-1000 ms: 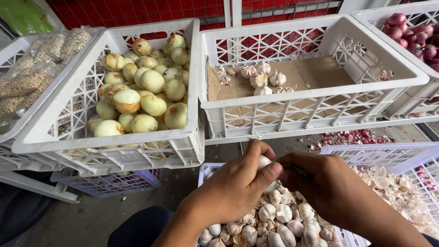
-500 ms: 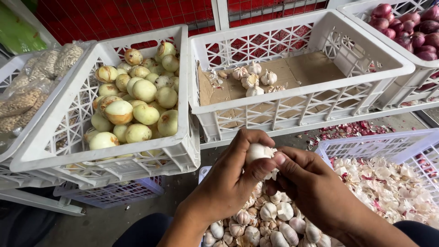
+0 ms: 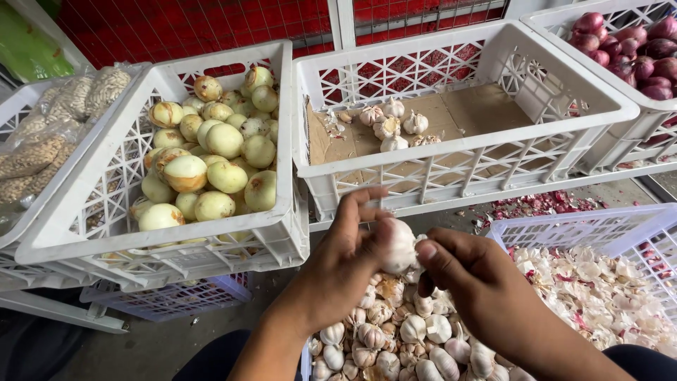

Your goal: The person sits in front of several white crates and peels garlic bulbs by hand. They remove the dry outer skins and place the peeled garlic into a crate, while the skins fall into a separate container below.

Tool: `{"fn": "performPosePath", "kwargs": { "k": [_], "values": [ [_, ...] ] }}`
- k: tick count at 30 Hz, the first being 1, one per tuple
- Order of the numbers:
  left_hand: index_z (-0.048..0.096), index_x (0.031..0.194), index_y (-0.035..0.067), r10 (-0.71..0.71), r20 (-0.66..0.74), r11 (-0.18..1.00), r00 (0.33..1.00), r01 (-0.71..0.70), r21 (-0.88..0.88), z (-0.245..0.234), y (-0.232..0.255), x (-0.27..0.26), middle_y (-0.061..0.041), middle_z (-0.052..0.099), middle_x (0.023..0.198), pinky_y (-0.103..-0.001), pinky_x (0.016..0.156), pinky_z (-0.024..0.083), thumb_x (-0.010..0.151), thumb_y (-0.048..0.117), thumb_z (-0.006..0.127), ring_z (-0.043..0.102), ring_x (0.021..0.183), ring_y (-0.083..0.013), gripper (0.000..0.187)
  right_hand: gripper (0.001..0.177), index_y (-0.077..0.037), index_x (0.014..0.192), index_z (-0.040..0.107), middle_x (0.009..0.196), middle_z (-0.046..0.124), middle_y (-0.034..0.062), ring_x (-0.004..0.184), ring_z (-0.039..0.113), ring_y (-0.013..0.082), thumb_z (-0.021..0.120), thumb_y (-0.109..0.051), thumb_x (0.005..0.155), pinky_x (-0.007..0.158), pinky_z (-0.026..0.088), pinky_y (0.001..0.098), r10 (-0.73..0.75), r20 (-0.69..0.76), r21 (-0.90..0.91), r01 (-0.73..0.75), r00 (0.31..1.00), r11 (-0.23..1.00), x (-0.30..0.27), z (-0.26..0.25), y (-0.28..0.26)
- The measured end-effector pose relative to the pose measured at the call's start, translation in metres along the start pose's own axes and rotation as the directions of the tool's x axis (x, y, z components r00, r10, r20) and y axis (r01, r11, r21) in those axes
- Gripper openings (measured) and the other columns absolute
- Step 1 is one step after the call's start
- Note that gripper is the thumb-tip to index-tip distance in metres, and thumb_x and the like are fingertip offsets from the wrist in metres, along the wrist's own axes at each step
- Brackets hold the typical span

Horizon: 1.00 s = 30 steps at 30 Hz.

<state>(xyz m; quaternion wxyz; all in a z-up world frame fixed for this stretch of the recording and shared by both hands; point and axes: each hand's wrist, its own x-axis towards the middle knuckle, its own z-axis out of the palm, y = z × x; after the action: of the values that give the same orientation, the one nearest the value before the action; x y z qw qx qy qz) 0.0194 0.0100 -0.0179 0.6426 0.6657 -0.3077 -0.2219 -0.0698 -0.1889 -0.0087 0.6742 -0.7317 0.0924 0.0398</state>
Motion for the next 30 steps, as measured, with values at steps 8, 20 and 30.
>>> {"fn": "performPosePath", "kwargs": {
  "k": [8,20,30],
  "values": [
    [0.057,0.127,-0.004,-0.323,0.107,0.890,0.940,0.340,-0.305,0.001,-0.031,0.001,-0.013,0.057,0.096,-0.036,0.057,0.054,0.105,0.065,0.051,0.057,0.073,-0.0205,0.073,0.023,-0.002,0.092,0.064,0.076,0.061,0.0098,0.064,0.055,0.0149,0.061,-0.024,0.097,0.056,0.048,0.0339,-0.464,0.057,-0.556,0.414,0.884,0.721,-0.007,0.005,-0.007],
    [0.059,0.134,0.005,0.072,0.127,0.945,0.989,-0.027,-0.327,0.005,0.013,-0.004,-0.002,0.057,0.115,-0.025,0.088,0.051,0.088,0.006,0.070,0.056,0.102,-0.0102,0.047,0.031,0.002,0.106,0.071,0.083,0.070,0.0076,0.070,0.061,0.0172,0.059,-0.026,0.098,0.066,0.051,0.0333,0.198,0.052,0.473,-0.199,0.979,0.859,0.004,0.011,0.000],
    [0.045,0.150,0.006,-0.296,0.120,0.778,0.948,0.312,-0.545,0.020,0.004,0.003,-0.016,0.060,0.119,-0.046,0.081,0.059,0.096,0.059,0.056,0.065,0.101,-0.0249,0.077,0.032,-0.001,0.102,0.071,0.076,0.070,0.0096,0.070,0.058,0.0167,0.057,-0.030,0.101,0.067,0.051,0.0347,0.045,-0.114,-0.265,-0.074,0.992,0.961,-0.001,0.007,-0.012]
  ]
}}
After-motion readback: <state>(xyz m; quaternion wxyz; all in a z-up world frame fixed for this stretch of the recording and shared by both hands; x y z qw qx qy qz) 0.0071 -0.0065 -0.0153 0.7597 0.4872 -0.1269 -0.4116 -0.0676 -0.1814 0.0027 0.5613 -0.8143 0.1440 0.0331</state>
